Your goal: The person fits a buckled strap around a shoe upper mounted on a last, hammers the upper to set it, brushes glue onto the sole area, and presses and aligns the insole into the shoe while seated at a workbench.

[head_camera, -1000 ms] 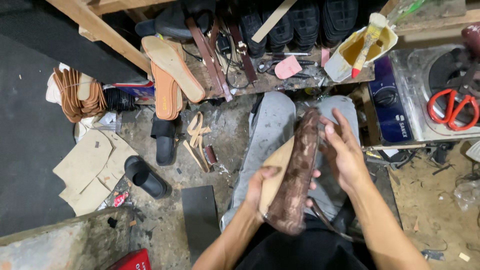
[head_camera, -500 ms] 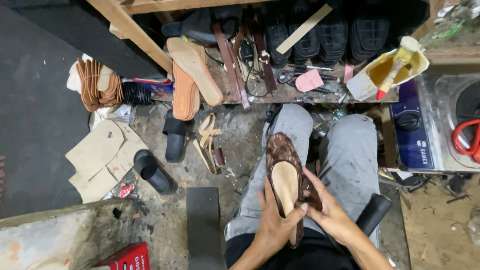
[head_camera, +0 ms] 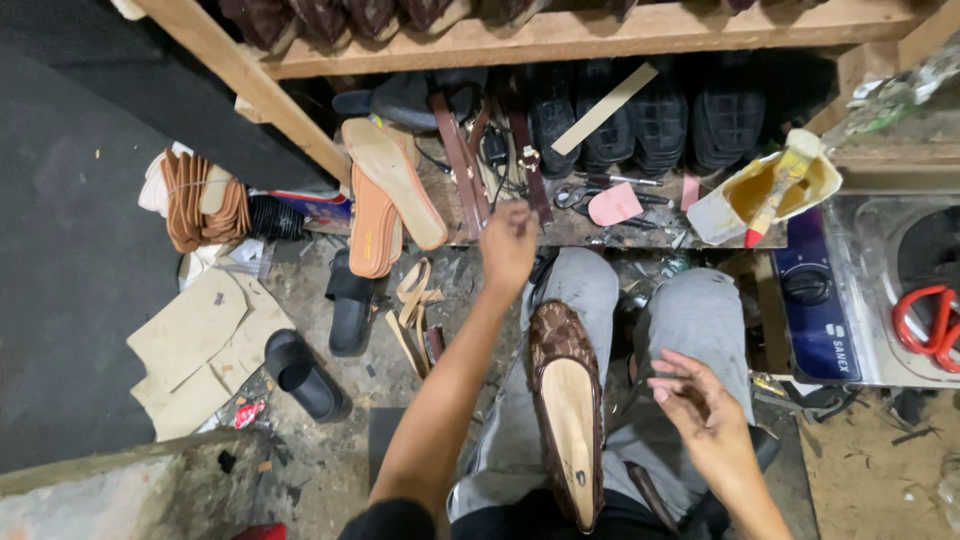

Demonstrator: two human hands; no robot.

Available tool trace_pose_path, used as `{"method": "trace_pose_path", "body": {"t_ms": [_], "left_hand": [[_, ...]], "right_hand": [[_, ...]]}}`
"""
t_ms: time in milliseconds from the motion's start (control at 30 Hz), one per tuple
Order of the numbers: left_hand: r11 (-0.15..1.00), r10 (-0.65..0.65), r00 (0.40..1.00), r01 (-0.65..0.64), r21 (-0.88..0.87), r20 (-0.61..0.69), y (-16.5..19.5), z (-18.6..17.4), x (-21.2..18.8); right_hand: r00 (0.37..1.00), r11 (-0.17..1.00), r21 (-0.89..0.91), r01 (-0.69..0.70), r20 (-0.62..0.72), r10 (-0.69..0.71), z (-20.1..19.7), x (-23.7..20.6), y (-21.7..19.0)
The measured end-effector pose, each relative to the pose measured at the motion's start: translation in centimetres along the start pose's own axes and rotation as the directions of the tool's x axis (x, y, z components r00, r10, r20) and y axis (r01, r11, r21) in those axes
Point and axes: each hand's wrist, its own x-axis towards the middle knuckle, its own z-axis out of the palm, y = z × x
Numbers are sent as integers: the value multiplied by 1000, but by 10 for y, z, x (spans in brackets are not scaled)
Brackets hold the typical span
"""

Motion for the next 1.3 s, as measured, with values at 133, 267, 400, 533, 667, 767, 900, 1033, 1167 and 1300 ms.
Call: {"method": "trace_pose_path", "body": {"t_ms": [133, 267, 400, 533, 667, 767, 900, 1033, 1167, 1300], "left_hand": [[969, -177, 984, 178, 172, -23, 2, 36, 43], [967, -228, 973, 232, 106, -47, -11, 45, 53], [789, -362, 895, 443, -426, 262, -19, 43, 59], [397, -232, 817, 575, -715, 528, 2, 15, 40], [597, -55, 877, 412, -689, 477, 45, -16, -37], [576, 15, 876, 387, -720, 483, 78, -25, -101], [621, 10, 830, 433, -654, 558, 109, -33, -161], [706, 21, 833, 379, -598, 553, 106, -46, -169], [565, -109, 807, 531, -632, 580, 94, -48, -161], [566, -186, 843, 512, -646, 505, 90, -43, -165]], "right_hand": [[998, 1000, -14, -26, -51, 25, -7, -3, -6], [999, 999, 22, -34, -38, 35, -5, -5, -3], [999, 998, -23, -53, -3, 53, -3, -2, -1], [999, 997, -58, 43, 1, -43, -4, 8, -18], [998, 996, 61, 64, -13, -63, -1, 21, -48], [989, 972, 187, 142, 10, -146, 9, 26, -65], [985, 977, 134, 165, 29, -170, 14, 28, -75], [989, 992, 59, 115, 89, -120, 6, 27, -80], [986, 999, 44, -6, 169, -2, 1, 19, -77], [988, 981, -145, 128, -72, -139, -39, 23, -56]]}}
